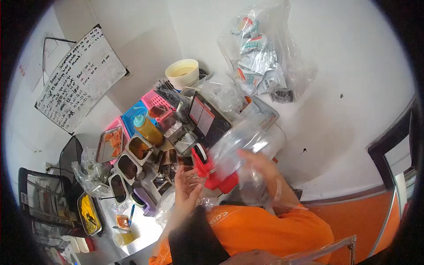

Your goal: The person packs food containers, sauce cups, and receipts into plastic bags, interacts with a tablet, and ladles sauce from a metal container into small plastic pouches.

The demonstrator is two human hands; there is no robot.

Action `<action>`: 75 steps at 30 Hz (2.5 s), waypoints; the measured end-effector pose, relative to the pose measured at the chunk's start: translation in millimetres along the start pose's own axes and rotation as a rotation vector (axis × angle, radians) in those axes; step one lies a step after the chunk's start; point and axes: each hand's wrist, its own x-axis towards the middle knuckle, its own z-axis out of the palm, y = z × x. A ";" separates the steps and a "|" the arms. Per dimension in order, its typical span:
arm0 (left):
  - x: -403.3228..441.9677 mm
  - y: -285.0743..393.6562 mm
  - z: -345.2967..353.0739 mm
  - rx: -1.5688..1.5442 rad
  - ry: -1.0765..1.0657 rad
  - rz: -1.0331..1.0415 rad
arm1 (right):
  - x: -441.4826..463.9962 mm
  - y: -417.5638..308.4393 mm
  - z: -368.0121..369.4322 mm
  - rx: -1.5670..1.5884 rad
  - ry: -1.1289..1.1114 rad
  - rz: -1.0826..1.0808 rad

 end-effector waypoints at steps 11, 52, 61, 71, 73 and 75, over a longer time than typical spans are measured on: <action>0.9 25.1 -4.8 0.259 -0.254 -0.221 | 116.6 -22.0 -127.9 -0.935 0.306 -0.155; -549.2 129.0 -121.0 0.218 0.679 -0.032 | -281.1 160.4 478.9 -0.350 -1.936 -0.064; -583.5 131.1 -198.1 0.113 0.860 -0.137 | -283.1 173.2 562.7 -0.595 -1.936 -0.194; -590.3 136.2 -345.6 0.555 1.400 -0.205 | -271.4 194.3 672.4 -0.625 -1.685 -0.171; -593.8 126.9 -367.0 0.575 1.460 -0.113 | -272.9 200.1 679.5 -0.571 -1.701 -0.092; -599.7 125.0 -387.4 0.465 1.450 -0.066 | -271.0 197.2 691.4 -0.729 -1.713 -0.059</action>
